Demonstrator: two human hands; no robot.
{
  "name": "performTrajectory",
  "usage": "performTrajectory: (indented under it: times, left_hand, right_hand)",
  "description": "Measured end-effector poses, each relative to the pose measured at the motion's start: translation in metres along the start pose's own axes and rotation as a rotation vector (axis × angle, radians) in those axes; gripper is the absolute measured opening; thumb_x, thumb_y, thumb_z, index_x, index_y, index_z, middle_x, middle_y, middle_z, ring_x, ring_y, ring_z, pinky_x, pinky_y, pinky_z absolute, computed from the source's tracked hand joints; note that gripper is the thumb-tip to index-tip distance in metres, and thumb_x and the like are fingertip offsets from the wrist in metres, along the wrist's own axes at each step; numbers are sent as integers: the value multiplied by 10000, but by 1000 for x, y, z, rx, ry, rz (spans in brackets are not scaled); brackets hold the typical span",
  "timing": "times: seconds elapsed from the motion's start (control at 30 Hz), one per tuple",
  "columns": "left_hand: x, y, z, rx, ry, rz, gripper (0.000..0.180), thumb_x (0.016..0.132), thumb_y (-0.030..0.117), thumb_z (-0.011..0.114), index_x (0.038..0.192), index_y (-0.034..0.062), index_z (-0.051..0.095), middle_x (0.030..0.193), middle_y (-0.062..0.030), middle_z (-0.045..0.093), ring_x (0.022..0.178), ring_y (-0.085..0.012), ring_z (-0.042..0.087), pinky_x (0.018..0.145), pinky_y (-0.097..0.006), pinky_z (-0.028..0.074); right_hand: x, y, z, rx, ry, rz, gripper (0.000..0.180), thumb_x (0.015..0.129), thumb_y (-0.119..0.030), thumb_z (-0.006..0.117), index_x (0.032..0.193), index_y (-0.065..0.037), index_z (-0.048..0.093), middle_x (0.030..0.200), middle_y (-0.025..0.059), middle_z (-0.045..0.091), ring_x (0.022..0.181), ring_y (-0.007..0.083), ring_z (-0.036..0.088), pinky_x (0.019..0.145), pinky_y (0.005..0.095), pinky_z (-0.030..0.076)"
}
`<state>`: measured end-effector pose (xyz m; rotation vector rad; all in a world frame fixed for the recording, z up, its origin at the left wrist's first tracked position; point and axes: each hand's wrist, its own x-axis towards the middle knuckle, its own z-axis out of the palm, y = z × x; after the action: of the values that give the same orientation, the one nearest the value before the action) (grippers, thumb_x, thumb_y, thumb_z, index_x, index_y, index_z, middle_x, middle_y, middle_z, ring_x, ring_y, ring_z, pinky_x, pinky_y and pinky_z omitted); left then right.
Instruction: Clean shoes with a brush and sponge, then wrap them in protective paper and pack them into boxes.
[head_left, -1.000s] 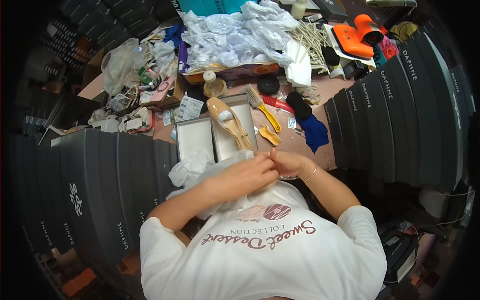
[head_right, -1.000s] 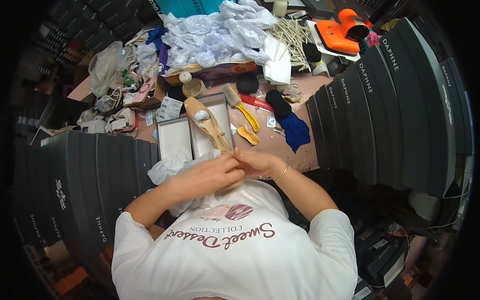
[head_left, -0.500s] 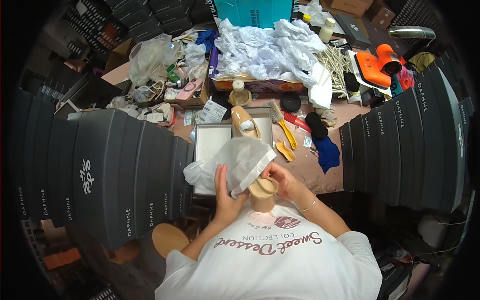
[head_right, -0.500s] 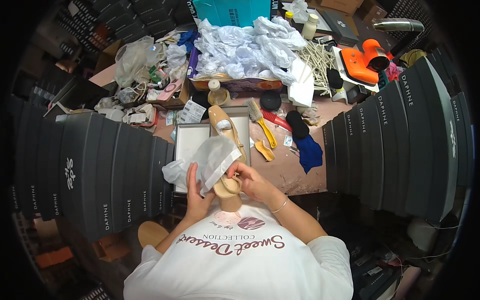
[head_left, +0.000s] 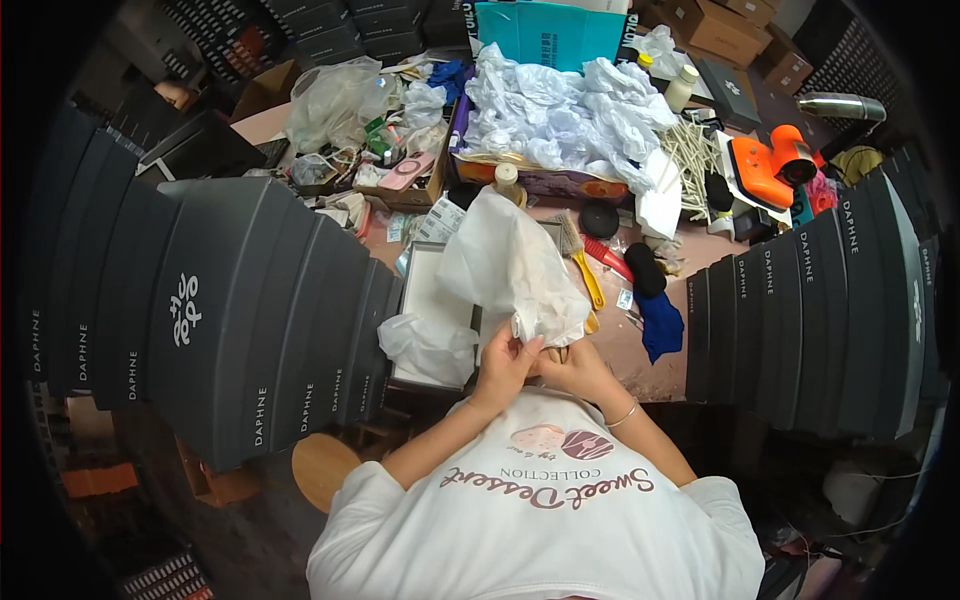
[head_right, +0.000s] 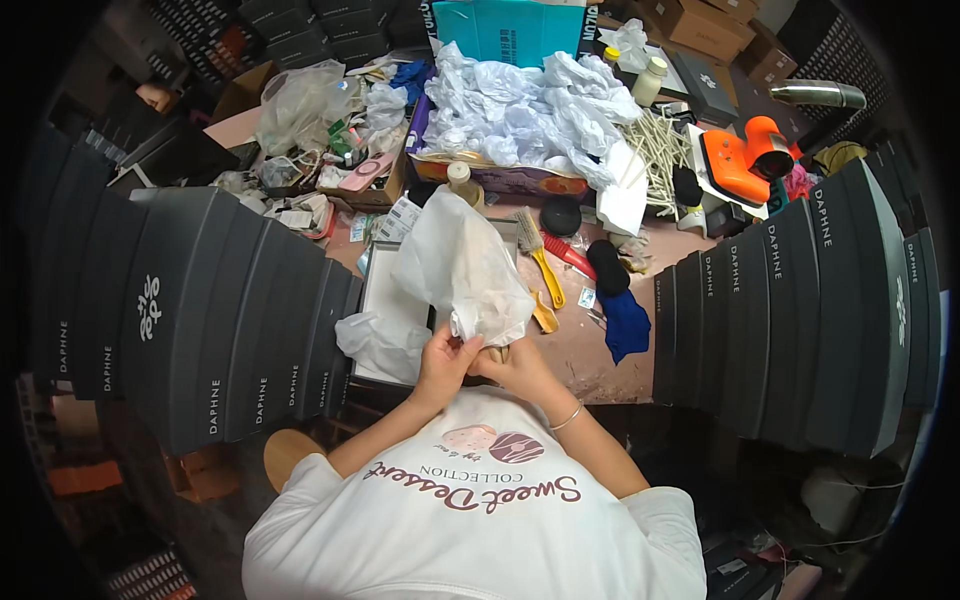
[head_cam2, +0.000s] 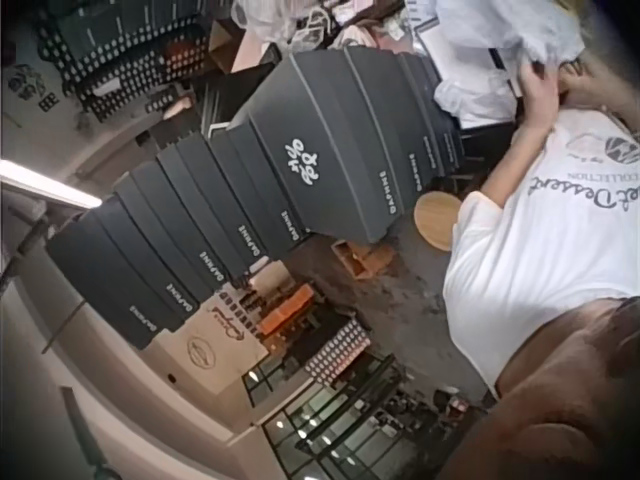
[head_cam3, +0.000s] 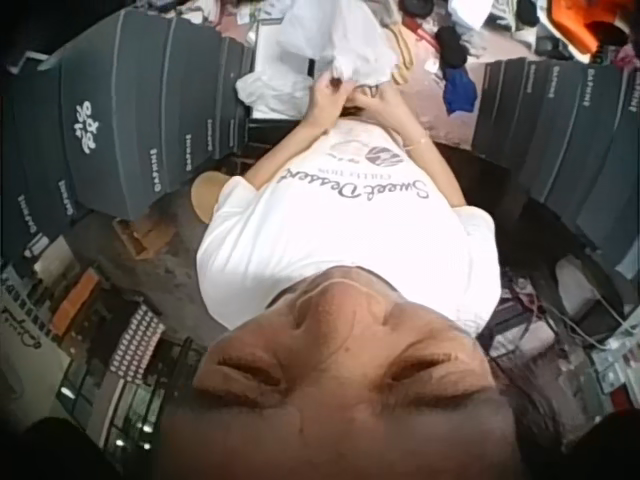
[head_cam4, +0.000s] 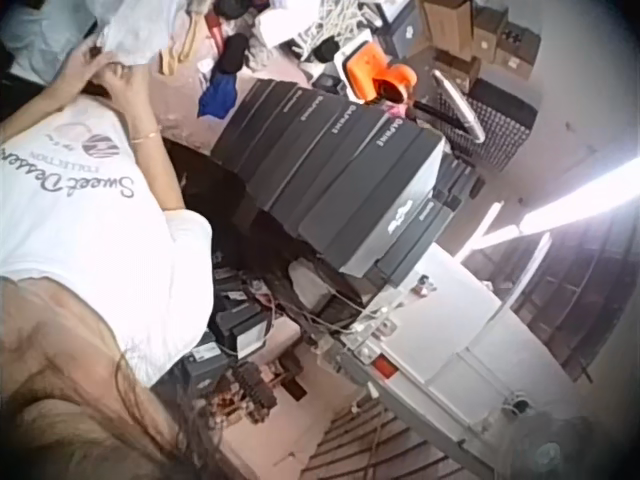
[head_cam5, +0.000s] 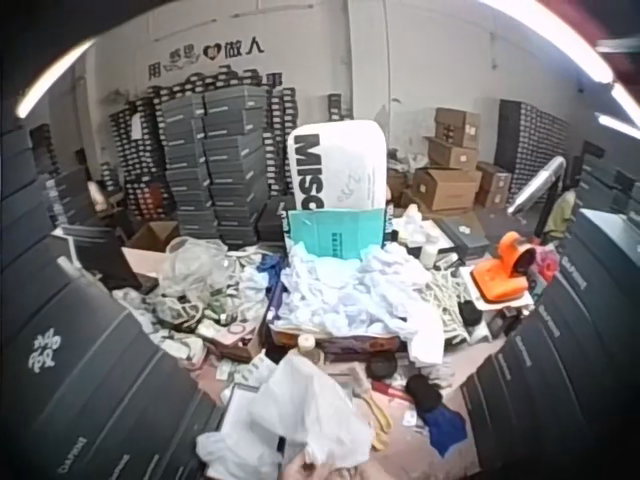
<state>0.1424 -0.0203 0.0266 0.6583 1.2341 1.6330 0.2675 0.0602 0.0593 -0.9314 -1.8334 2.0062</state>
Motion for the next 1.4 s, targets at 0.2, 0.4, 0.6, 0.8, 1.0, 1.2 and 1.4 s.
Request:
performTrajectory:
  times: [0.2,0.4,0.6,0.8,1.0,1.2,1.4]
  left_hand:
    - [25,19,-36,836,-29,252,316,789,56,706,1072,-20,588,961,-71,613,894,-129,580,773,-260,474]
    - [31,36,-16,558,178,353,275,752,-68,568,1004,23,631,904,-155,632,810,-313,628,715,-308,488]
    - [13,68,7,685,-80,644,494,677,-112,528,1127,58,638,838,-157,638,713,-319,622,650,-344,495]
    - [-14,62,24,610,-274,542,540,639,-95,537,1151,47,629,816,-184,625,692,-328,618,629,-359,486]
    - [-28,54,22,648,-498,436,576,669,-132,495,1215,27,584,975,-178,662,815,-265,661,741,-315,512]
    - [-18,69,-11,716,-324,450,620,638,-132,435,1223,16,577,941,-207,650,838,-307,657,766,-324,511]
    - [-27,44,11,886,-752,547,669,692,17,665,1333,46,474,810,-119,609,693,-289,592,658,-324,489]
  right_hand:
    - [-29,27,-58,653,101,320,409,913,-254,457,1240,-9,477,1116,100,579,989,174,587,832,328,493]
    - [-23,2,-35,1236,-143,264,447,906,-257,448,1303,-51,428,1256,146,523,1115,233,538,952,433,441]
    - [32,0,19,1077,273,30,405,906,-253,550,1257,-66,476,1222,54,540,1107,192,529,967,359,423]
    - [23,26,-1,1034,68,-228,421,916,-265,554,1276,-64,471,1210,48,542,1109,190,522,957,335,439]
    - [23,-2,-8,1331,-92,-262,436,918,-306,542,1283,-79,469,1202,60,552,1103,210,533,932,346,458]
    - [25,-9,-21,1397,-106,-332,453,920,-348,530,1289,-93,468,1195,72,563,1097,231,543,906,356,477]
    - [34,-15,-5,1261,38,-292,450,899,-332,539,1278,-96,483,1191,99,562,1088,267,542,903,370,477]
